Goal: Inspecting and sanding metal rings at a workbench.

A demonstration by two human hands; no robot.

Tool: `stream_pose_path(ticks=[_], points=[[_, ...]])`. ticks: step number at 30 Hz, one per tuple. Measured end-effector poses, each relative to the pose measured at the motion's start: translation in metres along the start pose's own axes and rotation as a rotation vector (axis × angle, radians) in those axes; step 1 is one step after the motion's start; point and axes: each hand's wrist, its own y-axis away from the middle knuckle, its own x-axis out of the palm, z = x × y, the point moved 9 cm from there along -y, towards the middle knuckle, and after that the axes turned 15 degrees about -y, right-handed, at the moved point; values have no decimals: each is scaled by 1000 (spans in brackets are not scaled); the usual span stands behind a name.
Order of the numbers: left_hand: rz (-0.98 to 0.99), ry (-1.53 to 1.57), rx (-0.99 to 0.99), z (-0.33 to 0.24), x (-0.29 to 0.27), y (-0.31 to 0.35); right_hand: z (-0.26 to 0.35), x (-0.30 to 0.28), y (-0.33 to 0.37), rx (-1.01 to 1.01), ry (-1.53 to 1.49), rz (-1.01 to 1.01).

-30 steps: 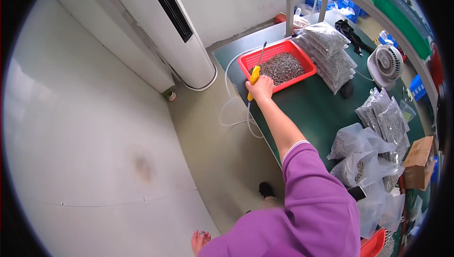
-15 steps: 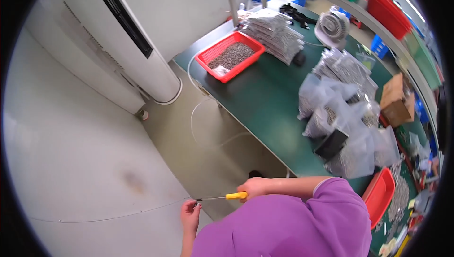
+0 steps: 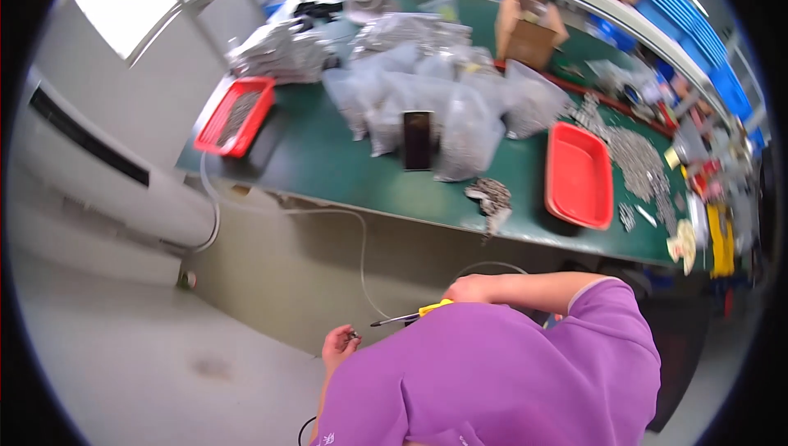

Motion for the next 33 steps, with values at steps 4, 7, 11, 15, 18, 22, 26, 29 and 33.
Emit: stream_pose_path(ticks=[4,7,11,15,18,22,26,29,33], points=[[135,7,22,-27,62,-11,-50,2,59,65,-90,-99],[240,-2,35,-39,121,-17,-89,-3,101,87,-145,-159],[283,-56,71,-50,205,-22,-145,-13,144,76,-193,-187],[230,82,78,-42,253,-28,-187,-31,183,75,-302,-197],[-6,114,-219,-32,257,-34,-210,-40,200,61,-325,-190],[-77,390,-325,-36,278,-28,-221,-45,209,29,-308,-174],[-77,628,-498,-3,286,-32,-224,-48,213,3,-266,-216],[4,778,-526,1,299,-35,-223,-40,211,-11,-239,-217],[-67,774,-540,-8,301,-30,-213,-31,207,-63,-155,-213]])
